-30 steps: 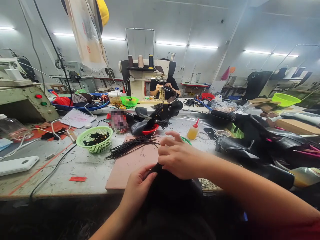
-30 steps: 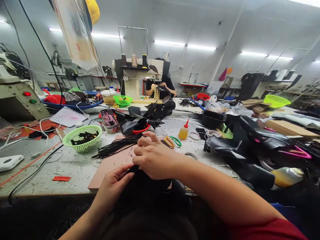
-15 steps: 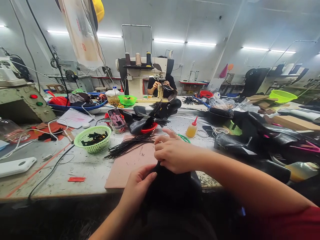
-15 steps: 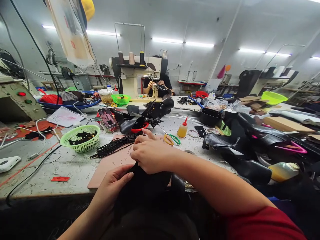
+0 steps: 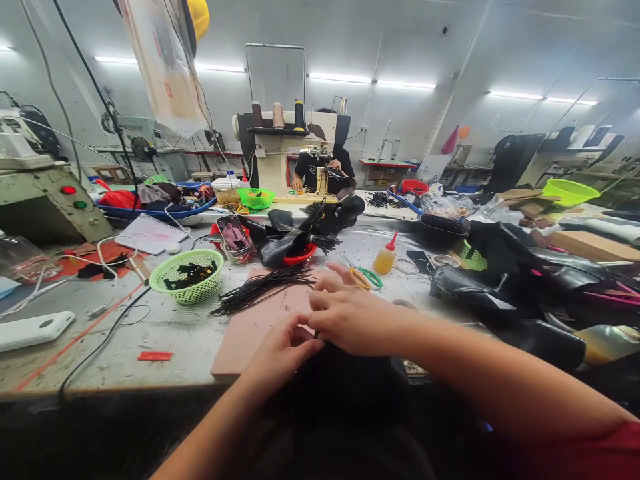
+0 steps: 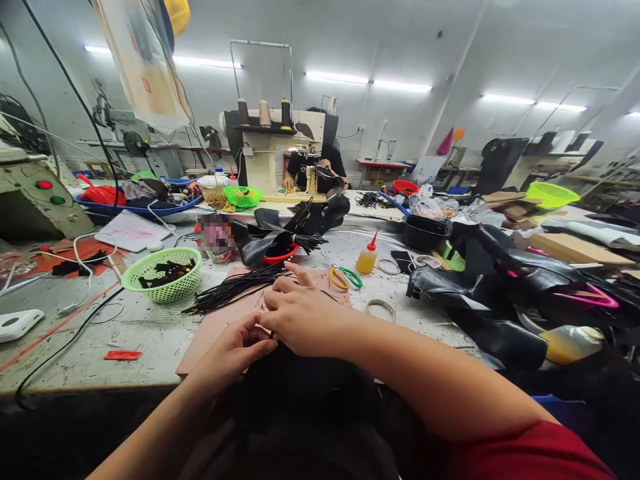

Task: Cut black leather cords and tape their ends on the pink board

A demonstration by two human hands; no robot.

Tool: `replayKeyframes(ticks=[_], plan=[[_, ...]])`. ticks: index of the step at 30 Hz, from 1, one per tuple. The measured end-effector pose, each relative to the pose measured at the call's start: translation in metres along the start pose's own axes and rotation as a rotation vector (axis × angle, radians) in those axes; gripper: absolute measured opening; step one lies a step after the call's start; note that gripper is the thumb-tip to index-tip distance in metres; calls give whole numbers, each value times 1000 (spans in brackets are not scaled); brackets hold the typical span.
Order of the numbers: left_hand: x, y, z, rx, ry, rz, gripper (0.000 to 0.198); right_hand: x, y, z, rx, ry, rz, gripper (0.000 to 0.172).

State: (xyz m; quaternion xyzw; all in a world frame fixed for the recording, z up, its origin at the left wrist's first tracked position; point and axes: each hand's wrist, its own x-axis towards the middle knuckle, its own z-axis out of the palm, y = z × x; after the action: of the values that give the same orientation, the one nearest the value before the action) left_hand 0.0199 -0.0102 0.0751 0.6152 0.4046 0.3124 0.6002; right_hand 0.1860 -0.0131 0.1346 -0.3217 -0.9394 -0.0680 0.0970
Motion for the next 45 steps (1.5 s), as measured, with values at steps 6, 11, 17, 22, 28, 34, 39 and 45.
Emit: replayKeyframes(ticks=[6, 11, 17, 22, 28, 34, 39, 45], plan=[[1, -3, 4, -30, -3, -28, 30, -3, 12, -8, 106, -29, 41, 17], [-1, -3, 5, -30, -20, -25, 30, 0, 16, -6, 119, -1, 78, 25], [-1, -1, 4, 82, -42, -2, 34, 3, 14, -4, 51, 8, 32, 23], [7, -3, 5, 76, -39, 120, 28, 4, 5, -7, 64, 32, 40, 18], [10, -5, 7, -15, 6, 89, 22, -7, 22, -8, 400, 162, 149, 25], [6, -4, 6, -54, -22, 63, 28, -13, 48, 13, 736, -6, 330, 21], [5, -4, 7, -50, -43, 95, 30, -9, 45, 32, 849, -10, 378, 19], [5, -4, 7, 16, -15, 138, 30, -9, 40, 39, 861, 62, 458, 17]])
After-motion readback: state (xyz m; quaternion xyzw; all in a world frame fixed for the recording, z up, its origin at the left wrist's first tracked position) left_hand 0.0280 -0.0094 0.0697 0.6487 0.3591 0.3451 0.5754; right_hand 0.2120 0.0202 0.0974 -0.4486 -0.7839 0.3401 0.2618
